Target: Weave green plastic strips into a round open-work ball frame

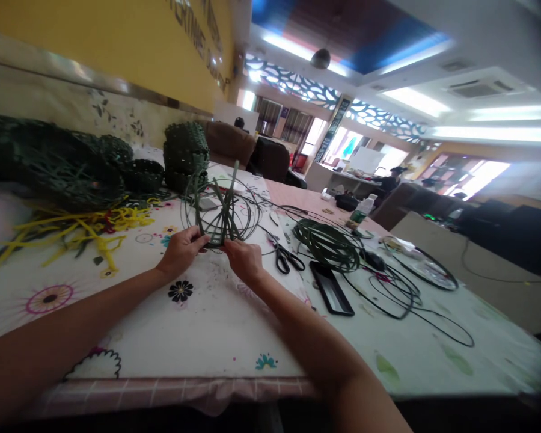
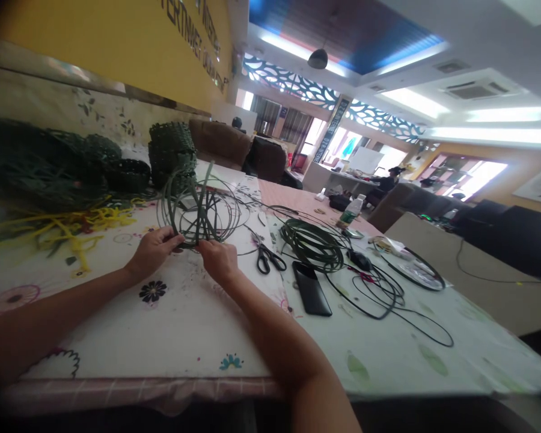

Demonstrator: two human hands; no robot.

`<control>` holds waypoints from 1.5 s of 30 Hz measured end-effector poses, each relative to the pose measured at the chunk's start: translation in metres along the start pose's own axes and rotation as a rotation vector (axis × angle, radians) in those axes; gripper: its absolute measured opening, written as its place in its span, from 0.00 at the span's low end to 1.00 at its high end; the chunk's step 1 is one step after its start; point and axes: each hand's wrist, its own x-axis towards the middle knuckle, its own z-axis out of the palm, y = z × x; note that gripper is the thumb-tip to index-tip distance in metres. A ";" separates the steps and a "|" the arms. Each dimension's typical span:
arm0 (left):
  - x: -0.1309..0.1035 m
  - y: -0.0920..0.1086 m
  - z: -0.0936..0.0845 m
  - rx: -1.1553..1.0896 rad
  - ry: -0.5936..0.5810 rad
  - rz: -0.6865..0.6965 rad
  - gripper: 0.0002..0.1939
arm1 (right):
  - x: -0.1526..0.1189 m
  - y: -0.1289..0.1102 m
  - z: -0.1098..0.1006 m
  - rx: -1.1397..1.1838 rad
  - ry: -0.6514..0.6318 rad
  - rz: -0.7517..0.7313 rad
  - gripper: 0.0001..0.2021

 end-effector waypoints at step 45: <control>-0.006 0.001 -0.007 0.661 0.045 0.447 0.10 | -0.002 0.020 -0.008 -0.151 0.387 -0.205 0.10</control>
